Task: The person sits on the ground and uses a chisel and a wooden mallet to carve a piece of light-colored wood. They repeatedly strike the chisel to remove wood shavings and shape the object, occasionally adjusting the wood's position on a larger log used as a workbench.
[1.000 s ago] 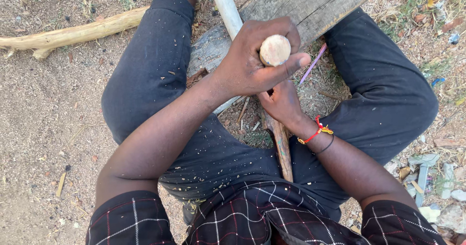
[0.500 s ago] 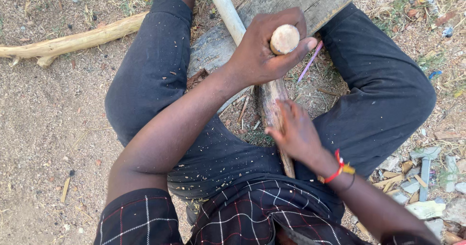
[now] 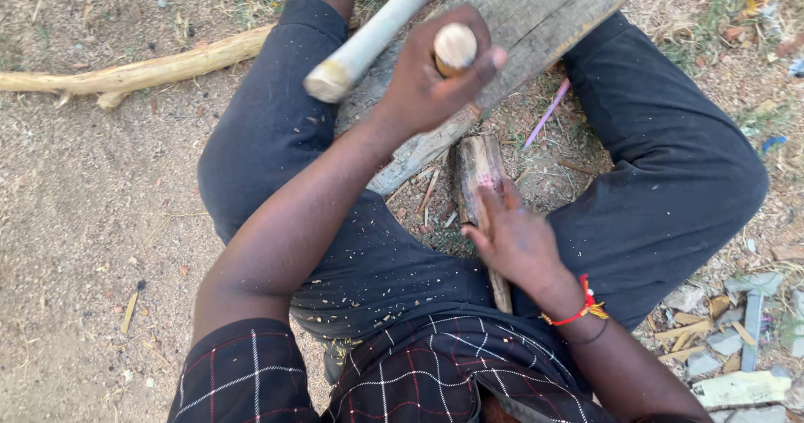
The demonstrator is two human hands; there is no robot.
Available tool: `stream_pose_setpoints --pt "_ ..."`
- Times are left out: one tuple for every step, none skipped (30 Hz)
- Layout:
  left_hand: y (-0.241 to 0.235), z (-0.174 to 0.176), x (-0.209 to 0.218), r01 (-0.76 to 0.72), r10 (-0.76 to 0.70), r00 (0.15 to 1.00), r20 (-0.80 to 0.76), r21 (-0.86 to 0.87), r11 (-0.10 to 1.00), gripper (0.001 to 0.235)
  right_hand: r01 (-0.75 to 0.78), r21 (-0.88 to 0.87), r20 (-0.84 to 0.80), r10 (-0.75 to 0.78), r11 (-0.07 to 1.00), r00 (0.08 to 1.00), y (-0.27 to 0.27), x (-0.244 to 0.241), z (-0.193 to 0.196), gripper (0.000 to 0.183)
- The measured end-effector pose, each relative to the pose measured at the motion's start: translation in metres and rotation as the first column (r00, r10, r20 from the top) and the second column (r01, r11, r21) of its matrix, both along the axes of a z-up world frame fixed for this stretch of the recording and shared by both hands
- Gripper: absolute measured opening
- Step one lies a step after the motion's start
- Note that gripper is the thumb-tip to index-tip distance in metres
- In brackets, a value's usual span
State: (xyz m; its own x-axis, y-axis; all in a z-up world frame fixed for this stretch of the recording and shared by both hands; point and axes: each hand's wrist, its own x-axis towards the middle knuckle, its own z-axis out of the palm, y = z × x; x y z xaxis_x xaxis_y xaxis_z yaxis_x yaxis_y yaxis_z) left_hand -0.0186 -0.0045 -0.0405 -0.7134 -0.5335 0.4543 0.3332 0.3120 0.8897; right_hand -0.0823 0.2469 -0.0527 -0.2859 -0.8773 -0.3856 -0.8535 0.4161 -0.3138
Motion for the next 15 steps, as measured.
stream_pose_setpoints --pt "-0.004 -0.001 -0.001 -0.01 0.011 1.0 -0.008 0.033 0.999 0.028 0.003 -0.035 -0.004 -0.003 0.999 1.0 -0.004 -0.004 0.006 0.073" --pt "-0.007 -0.002 0.0 -0.02 0.021 1.0 -0.016 0.067 0.998 0.029 0.006 -0.07 -0.008 -0.007 0.998 1.0 -0.01 -0.007 0.013 0.071" --pt "-0.009 -0.002 0.001 -0.032 0.033 0.999 -0.016 0.07 0.997 0.028 -0.001 -0.108 -0.007 0.0 0.994 1.0 -0.017 -0.009 0.02 0.069" --pt "-0.012 0.0 0.002 -0.043 0.045 0.999 -0.016 0.074 0.996 0.027 -0.008 -0.146 -0.007 0.007 0.989 1.0 -0.025 -0.01 0.027 0.067" --pt "-0.014 0.003 0.003 -0.054 0.055 0.998 -0.015 0.079 0.995 0.027 -0.014 -0.183 -0.005 0.013 0.983 1.0 -0.034 -0.009 0.032 0.065" --pt "-0.016 0.006 0.006 -0.06 0.06 0.998 -0.004 0.087 0.994 0.027 0.008 -0.298 0.094 0.021 0.955 0.995 -0.044 -0.007 0.035 0.065" --pt "-0.016 0.009 0.01 -0.065 0.064 0.998 0.01 0.095 0.993 0.027 0.043 -0.404 0.193 0.039 0.914 0.98 -0.053 -0.005 0.038 0.064" --pt "-0.015 0.013 0.014 -0.07 0.068 0.997 0.024 0.103 0.992 0.027 0.088 -0.501 0.287 0.069 0.861 0.955 -0.061 -0.002 0.039 0.065" --pt "-0.013 0.017 0.016 -0.002 0.004 1.0 -0.008 0.218 0.976 0.025 0.103 -0.543 0.306 0.082 0.833 0.949 -0.067 0.001 0.039 0.067" --pt "-0.011 0.02 0.016 0.069 -0.056 0.997 -0.048 0.328 0.942 0.024 0.118 -0.583 0.324 0.096 0.804 0.941 -0.072 0.004 0.038 0.07" --pt "-0.007 0.023 0.018 0.143 -0.113 0.989 -0.093 0.436 0.889 0.023 0.137 -0.616 0.343 0.107 0.776 0.933 -0.075 0.007 0.037 0.073" --pt "-0.005 0.024 0.02 0.122 -0.106 0.992 -0.068 0.327 0.937 0.023 0.181 -0.611 0.39 0.095 0.77 0.916 -0.078 0.008 0.033 0.07" --pt "-0.003 0.026 0.021 0.11 -0.101 0.994 -0.05 0.213 0.971 0.024 0.224 -0.606 0.432 0.08 0.763 0.898 -0.081 0.008 0.029 0.066" --pt "-0.001 0.027 0.021 0.1 -0.097 0.995 -0.032 0.097 0.99 0.025 0.266 -0.599 0.473 0.066 0.755 0.879 -0.083 0.007 0.023 0.063" --pt "0.002 0.026 0.02 0.128 -0.129 0.992 -0.01 0.229 0.965 0.023 0.256 -0.6 0.461 0.067 0.758 0.885 -0.083 0.004 0.017 0.054"
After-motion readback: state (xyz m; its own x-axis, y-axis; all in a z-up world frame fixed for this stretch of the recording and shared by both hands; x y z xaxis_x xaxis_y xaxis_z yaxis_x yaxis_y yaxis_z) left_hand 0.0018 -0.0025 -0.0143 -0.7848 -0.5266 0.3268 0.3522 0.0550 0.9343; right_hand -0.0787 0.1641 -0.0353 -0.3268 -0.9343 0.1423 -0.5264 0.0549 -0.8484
